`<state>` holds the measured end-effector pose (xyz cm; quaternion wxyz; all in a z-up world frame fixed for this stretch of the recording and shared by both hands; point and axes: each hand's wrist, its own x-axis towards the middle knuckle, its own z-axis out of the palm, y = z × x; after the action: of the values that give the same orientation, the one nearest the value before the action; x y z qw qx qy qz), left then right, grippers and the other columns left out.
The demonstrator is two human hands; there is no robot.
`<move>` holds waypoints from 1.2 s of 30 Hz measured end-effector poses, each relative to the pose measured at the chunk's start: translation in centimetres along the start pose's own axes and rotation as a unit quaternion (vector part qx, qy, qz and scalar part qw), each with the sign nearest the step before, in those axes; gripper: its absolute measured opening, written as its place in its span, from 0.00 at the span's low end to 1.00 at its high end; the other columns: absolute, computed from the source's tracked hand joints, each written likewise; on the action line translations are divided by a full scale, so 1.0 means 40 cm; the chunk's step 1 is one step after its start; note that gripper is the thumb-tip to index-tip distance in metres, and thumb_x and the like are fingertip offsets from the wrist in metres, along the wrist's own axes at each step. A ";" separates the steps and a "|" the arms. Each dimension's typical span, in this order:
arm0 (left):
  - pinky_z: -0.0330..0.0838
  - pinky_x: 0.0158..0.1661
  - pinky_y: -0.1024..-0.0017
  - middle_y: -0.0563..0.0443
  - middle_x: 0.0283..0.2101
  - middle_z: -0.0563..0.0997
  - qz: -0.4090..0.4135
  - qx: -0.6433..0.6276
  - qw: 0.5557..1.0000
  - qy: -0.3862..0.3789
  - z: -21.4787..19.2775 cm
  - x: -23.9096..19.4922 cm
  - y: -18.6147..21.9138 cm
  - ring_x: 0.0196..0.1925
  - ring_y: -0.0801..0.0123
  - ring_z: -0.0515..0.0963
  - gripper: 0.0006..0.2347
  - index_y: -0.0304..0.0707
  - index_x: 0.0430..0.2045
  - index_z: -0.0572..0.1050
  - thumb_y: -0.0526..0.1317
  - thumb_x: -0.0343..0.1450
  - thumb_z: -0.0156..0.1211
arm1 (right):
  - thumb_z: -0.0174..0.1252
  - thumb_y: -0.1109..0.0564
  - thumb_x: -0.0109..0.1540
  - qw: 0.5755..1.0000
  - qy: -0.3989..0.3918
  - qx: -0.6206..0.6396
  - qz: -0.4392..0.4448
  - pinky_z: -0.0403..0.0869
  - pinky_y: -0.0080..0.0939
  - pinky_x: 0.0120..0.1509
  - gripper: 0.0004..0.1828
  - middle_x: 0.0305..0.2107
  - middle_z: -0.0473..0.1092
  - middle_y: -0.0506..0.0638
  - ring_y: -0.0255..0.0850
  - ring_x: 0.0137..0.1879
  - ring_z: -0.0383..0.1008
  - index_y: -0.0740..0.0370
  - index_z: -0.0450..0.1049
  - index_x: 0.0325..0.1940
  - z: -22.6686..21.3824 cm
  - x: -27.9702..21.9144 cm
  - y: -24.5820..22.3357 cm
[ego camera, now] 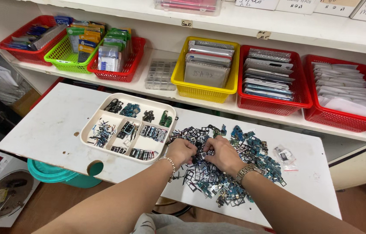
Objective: The person sorts small electronic components from a large pile on a white table into a compartmentalized tray. They pick up individual pieces, separate them, and place them into specific sections of the tray.
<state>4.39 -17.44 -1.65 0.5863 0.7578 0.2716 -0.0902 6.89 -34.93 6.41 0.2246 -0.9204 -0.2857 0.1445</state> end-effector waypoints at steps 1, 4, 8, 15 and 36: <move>0.81 0.28 0.72 0.47 0.28 0.86 0.003 0.019 1.000 0.001 0.008 0.000 0.000 0.23 0.68 0.83 0.04 0.36 0.29 0.85 0.33 0.64 0.68 | 0.69 0.58 0.55 1.000 -0.003 0.004 -0.004 0.72 0.43 0.62 0.13 0.42 0.71 0.53 0.46 0.54 0.73 0.59 0.77 0.42 0.000 -0.001 0.005; 0.80 0.35 0.71 0.47 0.29 0.86 0.044 0.115 0.992 0.010 0.032 -0.001 0.002 0.29 0.67 0.84 0.06 0.37 0.28 0.86 0.35 0.61 0.73 | 0.66 0.60 0.56 0.999 -0.014 0.034 -0.007 0.75 0.43 0.58 0.11 0.40 0.72 0.54 0.45 0.50 0.75 0.60 0.77 0.42 0.007 -0.003 0.014; 0.78 0.45 0.70 0.47 0.31 0.86 0.083 0.229 0.969 0.028 0.041 0.002 -0.006 0.34 0.66 0.84 0.07 0.37 0.26 0.87 0.39 0.61 0.75 | 0.63 0.61 0.58 0.996 -0.018 0.085 0.013 0.77 0.43 0.54 0.10 0.36 0.76 0.54 0.44 0.45 0.78 0.61 0.76 0.43 0.016 -0.010 0.024; 0.63 0.22 0.73 0.50 0.24 0.81 -0.110 -0.134 0.985 0.008 0.020 0.052 -0.030 0.22 0.73 0.72 0.06 0.31 0.21 0.81 0.35 0.63 0.73 | 0.65 0.55 0.62 0.997 0.072 0.028 -0.007 0.74 0.42 0.50 0.08 0.37 0.75 0.51 0.42 0.43 0.74 0.59 0.80 0.43 0.045 0.016 0.071; 0.75 0.51 0.61 0.40 0.39 0.84 0.036 0.163 0.930 0.327 -0.395 -0.105 -0.103 0.44 0.52 0.83 0.08 0.40 0.33 0.86 0.39 0.67 0.61 | 0.64 0.59 0.59 0.948 -0.054 0.313 0.004 0.77 0.31 0.43 0.09 0.32 0.78 0.45 0.30 0.36 0.77 0.62 0.79 0.43 0.188 0.238 -0.240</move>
<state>-4.14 -3.22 1.47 0.3363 0.8398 0.4024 0.1403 7.06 -19.76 3.43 0.4852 -0.7955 -0.2343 0.2773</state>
